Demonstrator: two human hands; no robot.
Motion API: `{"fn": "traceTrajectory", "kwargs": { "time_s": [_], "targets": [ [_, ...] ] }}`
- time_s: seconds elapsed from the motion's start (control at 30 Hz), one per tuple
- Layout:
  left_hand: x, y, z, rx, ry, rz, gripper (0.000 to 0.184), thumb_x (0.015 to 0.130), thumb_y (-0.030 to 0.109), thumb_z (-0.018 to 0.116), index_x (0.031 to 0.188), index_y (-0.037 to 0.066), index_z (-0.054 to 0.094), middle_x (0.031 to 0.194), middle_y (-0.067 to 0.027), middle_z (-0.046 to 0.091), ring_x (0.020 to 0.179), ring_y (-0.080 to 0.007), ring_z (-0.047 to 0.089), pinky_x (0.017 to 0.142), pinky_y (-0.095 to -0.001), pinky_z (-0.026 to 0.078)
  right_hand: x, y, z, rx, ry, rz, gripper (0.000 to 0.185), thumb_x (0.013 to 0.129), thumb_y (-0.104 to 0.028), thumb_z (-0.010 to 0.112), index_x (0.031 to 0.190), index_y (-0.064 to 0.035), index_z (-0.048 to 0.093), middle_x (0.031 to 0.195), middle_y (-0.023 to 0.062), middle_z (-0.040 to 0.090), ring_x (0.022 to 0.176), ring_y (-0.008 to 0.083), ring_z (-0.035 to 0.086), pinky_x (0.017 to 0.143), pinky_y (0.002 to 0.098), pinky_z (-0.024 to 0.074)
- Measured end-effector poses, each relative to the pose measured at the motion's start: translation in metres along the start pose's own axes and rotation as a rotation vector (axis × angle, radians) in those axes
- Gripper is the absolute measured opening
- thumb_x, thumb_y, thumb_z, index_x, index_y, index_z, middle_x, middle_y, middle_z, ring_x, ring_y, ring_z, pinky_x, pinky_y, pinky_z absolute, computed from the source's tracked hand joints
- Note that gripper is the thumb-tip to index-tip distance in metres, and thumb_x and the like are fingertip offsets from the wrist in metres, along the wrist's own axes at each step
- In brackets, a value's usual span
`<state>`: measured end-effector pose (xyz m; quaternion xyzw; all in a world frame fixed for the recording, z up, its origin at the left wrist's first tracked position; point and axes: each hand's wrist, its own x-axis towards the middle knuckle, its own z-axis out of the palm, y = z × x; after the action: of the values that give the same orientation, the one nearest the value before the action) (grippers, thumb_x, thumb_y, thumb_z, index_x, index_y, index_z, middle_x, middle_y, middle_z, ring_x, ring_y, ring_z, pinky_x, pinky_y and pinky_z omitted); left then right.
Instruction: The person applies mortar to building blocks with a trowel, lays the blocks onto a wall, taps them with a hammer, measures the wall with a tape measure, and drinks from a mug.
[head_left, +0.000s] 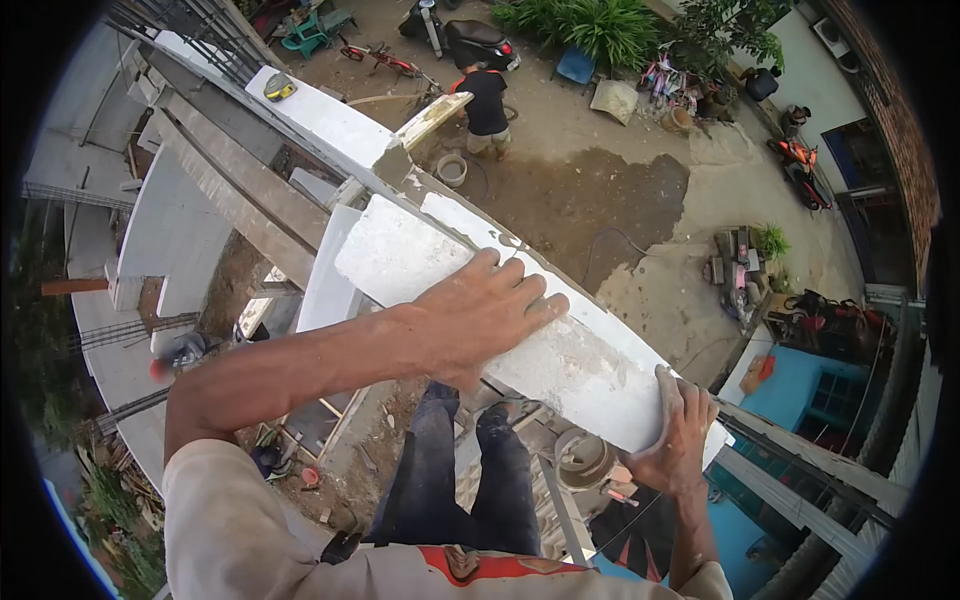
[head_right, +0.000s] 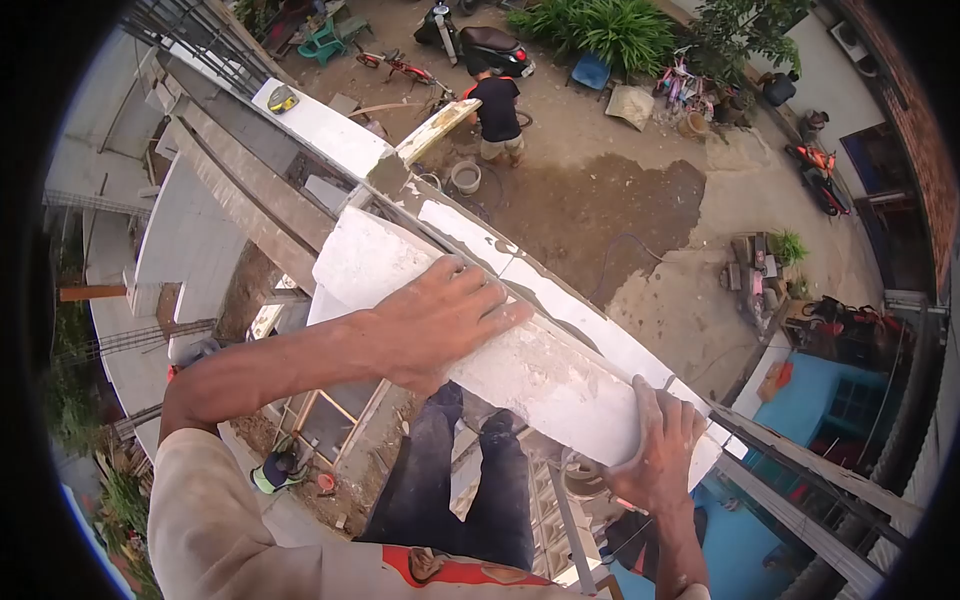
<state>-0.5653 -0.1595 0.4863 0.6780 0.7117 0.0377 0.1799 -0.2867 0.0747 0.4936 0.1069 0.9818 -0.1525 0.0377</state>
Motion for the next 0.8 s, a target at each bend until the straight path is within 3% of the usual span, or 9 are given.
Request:
{"fn": "traceTrajectory", "kwargs": {
  "time_s": [0.17, 0.3, 0.47, 0.53, 0.8],
  "targets": [
    [0.055, -0.056, -0.016, 0.152, 0.1, 0.01, 0.103, 0.06, 0.012, 0.091, 0.152, 0.008, 0.045, 0.122, -0.0116, 0.059, 0.115, -0.0295, 0.056, 0.099, -0.0425, 0.042, 0.057, 0.027, 0.011, -0.064, 0.126, 0.014, 0.119, 0.049, -0.025, 0.095, 0.155, -0.0099, 0.043, 0.125, 0.0147, 0.053, 0.117, 0.0369, 0.051, 0.104, 0.0524, 0.0349],
    [0.09, -0.105, 0.01, 0.155, 0.07, -0.014, 0.11, 0.055, 0.02, 0.097, 0.152, 0.008, 0.045, 0.132, -0.0148, 0.06, 0.131, -0.0335, 0.055, 0.107, -0.0491, 0.045, 0.101, 0.05, 0.05, -0.073, 0.17, 0.02, 0.121, 0.048, -0.027, 0.096, 0.157, -0.0134, 0.043, 0.124, 0.0116, 0.053, 0.119, 0.0345, 0.051, 0.104, 0.0503, 0.0354],
    [0.107, -0.15, 0.063, 0.142, 0.021, -0.064, 0.112, 0.052, 0.019, 0.1, 0.15, 0.01, 0.046, 0.133, -0.0131, 0.06, 0.132, -0.033, 0.055, 0.108, -0.0489, 0.044, 0.138, 0.07, 0.115, -0.014, 0.096, 0.035, 0.126, 0.047, -0.033, 0.097, 0.158, -0.0203, 0.041, 0.128, 0.0103, 0.054, 0.122, 0.0348, 0.051, 0.106, 0.0521, 0.0363],
    [0.107, -0.16, 0.079, 0.087, -0.039, -0.117, 0.122, 0.047, 0.02, 0.102, 0.153, 0.013, 0.043, 0.132, -0.0106, 0.059, 0.129, -0.0321, 0.055, 0.112, -0.0459, 0.042, 0.144, 0.073, 0.14, -0.017, 0.075, 0.046, 0.126, 0.047, -0.035, 0.098, 0.159, -0.0206, 0.041, 0.129, 0.0101, 0.054, 0.122, 0.0349, 0.051, 0.106, 0.0522, 0.0365],
    [0.091, -0.197, 0.137, 0.072, -0.101, -0.153, 0.12, 0.047, 0.019, 0.102, 0.152, 0.014, 0.044, 0.135, -0.0095, 0.058, 0.132, -0.0315, 0.053, 0.116, -0.0481, 0.038, 0.168, 0.057, 0.212, 0.007, -0.032, 0.089, 0.134, 0.044, -0.036, 0.102, 0.16, -0.0184, 0.037, 0.127, 0.0123, 0.053, 0.122, 0.0366, 0.05, 0.103, 0.0541, 0.0369]
  ]
}}
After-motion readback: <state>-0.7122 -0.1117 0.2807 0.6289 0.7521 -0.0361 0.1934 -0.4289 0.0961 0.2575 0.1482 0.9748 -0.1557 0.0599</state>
